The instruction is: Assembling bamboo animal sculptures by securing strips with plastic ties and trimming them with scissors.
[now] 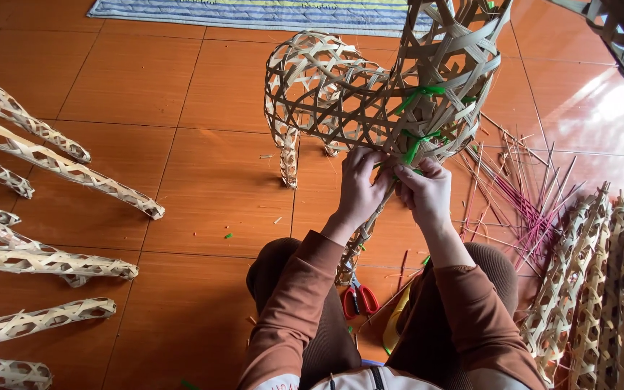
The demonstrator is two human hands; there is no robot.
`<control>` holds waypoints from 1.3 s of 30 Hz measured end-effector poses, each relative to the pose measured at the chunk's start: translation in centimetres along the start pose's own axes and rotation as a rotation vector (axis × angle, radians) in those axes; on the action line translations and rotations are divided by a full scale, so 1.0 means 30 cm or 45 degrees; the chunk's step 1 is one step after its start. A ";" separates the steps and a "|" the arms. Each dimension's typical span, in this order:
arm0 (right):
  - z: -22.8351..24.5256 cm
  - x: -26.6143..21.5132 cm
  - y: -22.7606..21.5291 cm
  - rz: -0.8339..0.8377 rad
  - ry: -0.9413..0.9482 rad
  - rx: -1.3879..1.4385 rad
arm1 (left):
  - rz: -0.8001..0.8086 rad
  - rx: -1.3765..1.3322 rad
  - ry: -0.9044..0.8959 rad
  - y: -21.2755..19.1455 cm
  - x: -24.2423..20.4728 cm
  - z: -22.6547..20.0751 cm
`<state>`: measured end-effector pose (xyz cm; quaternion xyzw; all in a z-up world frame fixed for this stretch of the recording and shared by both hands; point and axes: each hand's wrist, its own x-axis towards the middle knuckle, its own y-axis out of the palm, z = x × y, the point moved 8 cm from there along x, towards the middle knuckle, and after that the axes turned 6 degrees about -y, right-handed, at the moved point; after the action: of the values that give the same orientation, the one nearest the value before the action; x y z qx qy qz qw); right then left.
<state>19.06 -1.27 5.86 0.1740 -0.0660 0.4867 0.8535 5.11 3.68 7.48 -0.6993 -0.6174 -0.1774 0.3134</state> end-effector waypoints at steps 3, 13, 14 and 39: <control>0.030 -0.015 0.030 0.024 0.026 -0.016 | 0.042 -0.080 -0.032 0.012 0.003 0.021; 0.011 0.016 0.022 0.162 -0.025 0.028 | 0.034 -0.064 0.037 -0.002 -0.002 0.005; 0.004 0.019 0.018 0.177 -0.038 0.011 | -0.003 0.019 0.066 -0.012 -0.004 -0.006; 0.016 -0.009 0.036 0.202 0.105 -0.096 | -0.291 0.516 0.764 -0.026 -0.034 -0.149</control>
<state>18.04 -1.16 6.49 0.1156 -0.0625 0.5565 0.8204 4.78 0.01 10.33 -0.4669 -0.5948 -0.2824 0.5904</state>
